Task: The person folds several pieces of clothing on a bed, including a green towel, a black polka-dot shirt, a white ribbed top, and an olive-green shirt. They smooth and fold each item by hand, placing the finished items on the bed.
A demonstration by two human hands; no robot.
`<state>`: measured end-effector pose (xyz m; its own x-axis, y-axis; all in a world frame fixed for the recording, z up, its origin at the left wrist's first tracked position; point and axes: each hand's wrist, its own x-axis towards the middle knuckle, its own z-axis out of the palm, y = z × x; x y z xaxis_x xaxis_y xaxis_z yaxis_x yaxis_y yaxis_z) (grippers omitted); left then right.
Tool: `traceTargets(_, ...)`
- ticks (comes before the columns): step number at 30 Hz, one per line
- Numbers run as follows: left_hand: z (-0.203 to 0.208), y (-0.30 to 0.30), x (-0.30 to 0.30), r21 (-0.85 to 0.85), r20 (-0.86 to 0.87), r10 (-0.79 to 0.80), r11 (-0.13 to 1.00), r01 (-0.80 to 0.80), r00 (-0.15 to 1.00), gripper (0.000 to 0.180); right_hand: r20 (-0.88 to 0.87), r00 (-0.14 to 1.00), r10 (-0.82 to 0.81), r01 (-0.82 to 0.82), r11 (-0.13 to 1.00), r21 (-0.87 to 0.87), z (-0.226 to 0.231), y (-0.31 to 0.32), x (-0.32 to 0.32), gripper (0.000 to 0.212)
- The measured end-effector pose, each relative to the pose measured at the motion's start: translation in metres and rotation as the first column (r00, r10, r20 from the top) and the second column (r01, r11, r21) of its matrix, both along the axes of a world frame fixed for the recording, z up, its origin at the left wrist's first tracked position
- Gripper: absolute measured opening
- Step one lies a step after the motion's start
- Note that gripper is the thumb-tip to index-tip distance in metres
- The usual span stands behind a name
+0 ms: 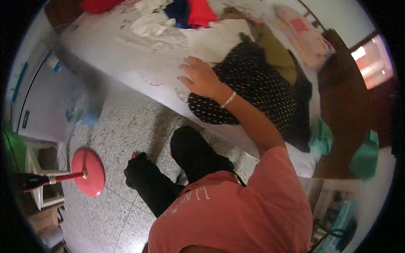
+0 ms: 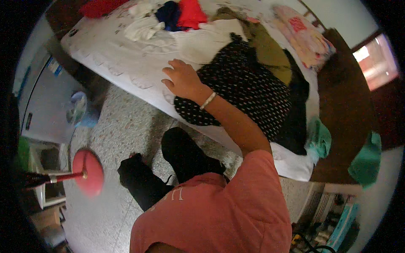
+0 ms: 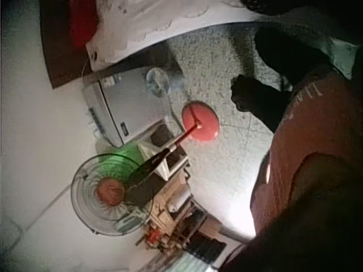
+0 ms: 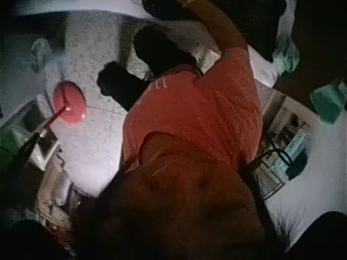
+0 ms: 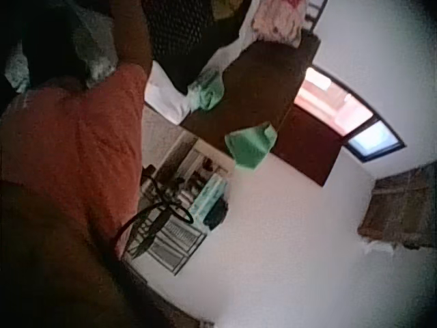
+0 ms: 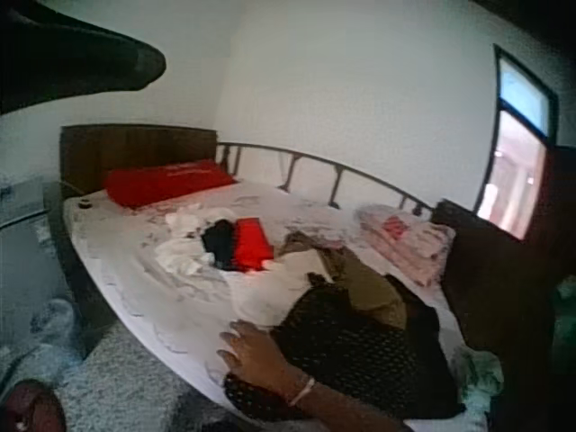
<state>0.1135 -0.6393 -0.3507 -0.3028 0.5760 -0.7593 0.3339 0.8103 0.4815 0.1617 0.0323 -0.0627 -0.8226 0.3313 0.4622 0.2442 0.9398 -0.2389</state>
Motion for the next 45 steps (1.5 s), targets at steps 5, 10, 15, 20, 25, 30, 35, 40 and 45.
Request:
traceTargets(5,0.024,0.019,-0.101,0.227,-0.230,-0.080,0.965,0.133,0.970,0.012,-0.042,0.934,-0.354,0.357,0.923,0.144,0.043,0.001,0.143,0.034)
traceTargets(10,0.116,0.168,-0.126,0.629,-0.230,0.333,0.768,-0.122,0.914,0.012,0.033,0.597,-0.802,0.798,0.597,0.079,0.021,0.057,0.281,0.048)
traceTargets(15,0.202,0.300,-0.091,0.786,-0.210,0.194,0.616,0.047,0.958,0.012,0.155,0.390,-0.908,0.920,0.377,-0.108,-0.030,0.086,0.348,0.059)
traceTargets(20,0.217,0.409,-0.054,0.855,-0.225,-0.071,0.465,0.232,0.972,0.014,0.218,0.333,-0.917,0.919,0.264,-0.292,-0.028,0.086,0.363,0.063)
traceTargets(25,0.243,0.461,-0.023,0.852,-0.307,-0.229,0.368,0.374,0.924,0.015,0.563,0.460,-0.686,0.883,0.286,-0.372,0.012,0.086,0.367,0.073)
traceTargets(30,0.259,0.473,-0.007,0.864,-0.209,-0.267,0.399,0.306,0.941,0.014,0.083,0.512,-0.855,0.843,0.482,-0.237,-0.020,0.089,0.366,0.055)
traceTargets(35,0.254,0.452,-0.017,0.824,-0.302,-0.275,0.406,0.395,0.913,0.012,0.317,0.460,-0.830,0.885,0.399,-0.239,0.009,0.079,0.342,0.043)
traceTargets(40,0.254,0.438,-0.032,0.801,-0.316,-0.237,0.452,0.392,0.919,0.011,-0.031,0.699,-0.714,0.692,0.687,-0.220,0.087,0.021,0.276,0.025)
traceTargets(45,0.274,0.457,-0.018,0.896,-0.285,-0.199,0.292,0.335,0.937,0.019,-0.232,0.837,-0.496,0.421,0.853,-0.308,0.124,-0.003,0.220,0.020)
